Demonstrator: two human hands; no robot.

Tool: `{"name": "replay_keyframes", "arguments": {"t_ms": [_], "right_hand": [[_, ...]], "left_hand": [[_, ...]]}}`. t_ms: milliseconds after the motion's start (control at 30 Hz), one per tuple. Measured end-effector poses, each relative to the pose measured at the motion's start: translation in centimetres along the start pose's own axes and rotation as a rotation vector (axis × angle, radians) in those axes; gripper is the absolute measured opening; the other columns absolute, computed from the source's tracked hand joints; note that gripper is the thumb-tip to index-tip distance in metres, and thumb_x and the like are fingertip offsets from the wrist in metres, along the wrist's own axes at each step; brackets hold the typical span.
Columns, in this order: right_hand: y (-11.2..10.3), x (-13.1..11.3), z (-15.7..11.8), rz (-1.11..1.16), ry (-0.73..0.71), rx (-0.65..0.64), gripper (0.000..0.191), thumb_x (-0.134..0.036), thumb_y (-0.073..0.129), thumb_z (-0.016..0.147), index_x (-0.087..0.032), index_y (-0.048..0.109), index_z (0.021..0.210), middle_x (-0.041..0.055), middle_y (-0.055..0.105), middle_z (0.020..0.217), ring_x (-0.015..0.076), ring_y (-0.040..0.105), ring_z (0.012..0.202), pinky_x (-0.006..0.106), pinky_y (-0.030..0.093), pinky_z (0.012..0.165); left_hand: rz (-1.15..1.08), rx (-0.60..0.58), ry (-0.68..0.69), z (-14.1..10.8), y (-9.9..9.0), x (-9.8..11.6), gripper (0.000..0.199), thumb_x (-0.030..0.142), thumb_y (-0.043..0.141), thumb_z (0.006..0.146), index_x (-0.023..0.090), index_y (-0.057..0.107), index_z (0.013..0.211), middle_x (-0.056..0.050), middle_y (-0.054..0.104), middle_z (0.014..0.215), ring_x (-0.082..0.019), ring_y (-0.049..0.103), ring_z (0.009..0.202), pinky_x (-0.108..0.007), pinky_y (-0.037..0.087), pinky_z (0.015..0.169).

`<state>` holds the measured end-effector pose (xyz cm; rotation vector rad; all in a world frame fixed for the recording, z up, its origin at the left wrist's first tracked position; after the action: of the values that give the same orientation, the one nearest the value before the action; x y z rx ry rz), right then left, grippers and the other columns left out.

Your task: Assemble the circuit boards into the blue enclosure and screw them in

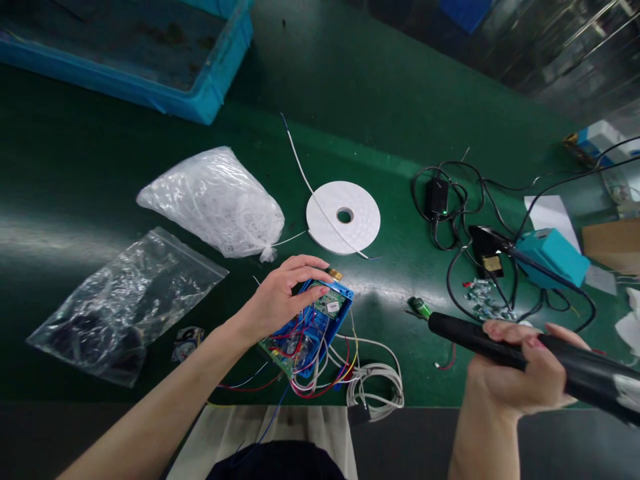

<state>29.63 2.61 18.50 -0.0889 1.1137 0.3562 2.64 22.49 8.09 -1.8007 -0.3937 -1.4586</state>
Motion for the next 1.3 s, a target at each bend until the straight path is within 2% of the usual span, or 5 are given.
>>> {"name": "replay_keyframes", "arguments": {"t_ms": [200,467,1033,1100,1300], "right_hand": [[2.8,-3.6,0.0,0.191,0.094,-0.042,0.020,-0.022,0.047,0.061,-0.021,0.051,0.080,-0.0072,0.037,0.048,0.0093,0.027,0.040,0.024,0.024,0.039],[7.8,-4.5,-2.5,0.308,0.240,-0.177,0.017,-0.022,0.051,0.061,-0.023,0.051,0.078,-0.0090,0.032,0.048,0.0079,0.023,0.038,0.025,0.024,0.040],[10.3,-4.4,-3.4,0.278,0.164,-0.274,0.023,-0.022,0.050,0.062,-0.022,0.052,0.084,-0.0100,0.039,0.046,0.0072,0.027,0.036,0.023,0.027,0.037],[10.5,-4.4,-3.6,0.261,0.165,-0.278,0.022,-0.023,0.051,0.062,-0.023,0.051,0.084,-0.0107,0.037,0.047,0.0069,0.027,0.036,0.023,0.028,0.037],[10.9,-4.9,-4.6,0.178,0.116,-0.268,0.024,-0.018,0.048,0.063,-0.022,0.051,0.086,-0.0096,0.041,0.050,0.0088,0.034,0.038,0.024,0.030,0.037]], "left_hand": [[-0.011,-0.113,0.088,-0.1,0.9,1.2,0.020,0.029,0.065,0.081,0.029,0.068,0.101,-0.002,0.060,0.116,-0.018,0.052,0.113,-0.040,0.040,0.102],[-0.059,-0.201,0.153,-0.2,1.3,2.3,0.016,0.029,0.067,0.080,0.028,0.071,0.096,-0.004,0.061,0.116,-0.019,0.051,0.114,-0.041,0.038,0.102],[0.033,-0.134,0.241,-0.5,0.2,2.5,0.009,0.021,0.060,0.084,0.022,0.069,0.081,-0.005,0.061,0.116,-0.020,0.052,0.113,-0.041,0.042,0.099],[0.039,-0.131,0.227,-0.5,0.1,2.3,0.009,0.025,0.062,0.083,0.022,0.068,0.090,-0.005,0.060,0.118,-0.021,0.050,0.114,-0.041,0.041,0.101],[0.096,-0.039,-0.038,-0.7,-0.7,-1.4,0.051,0.043,0.059,0.083,0.020,0.046,0.126,-0.009,0.052,0.128,-0.023,0.046,0.122,-0.041,0.037,0.105]]}}
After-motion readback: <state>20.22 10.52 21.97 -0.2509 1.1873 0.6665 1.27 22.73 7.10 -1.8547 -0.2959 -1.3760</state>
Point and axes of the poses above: each hand's wrist, its own z-axis towards the middle knuckle, its own y-axis out of the palm, x = y × z, the point moved 9 cm from there along z, towards the middle knuckle
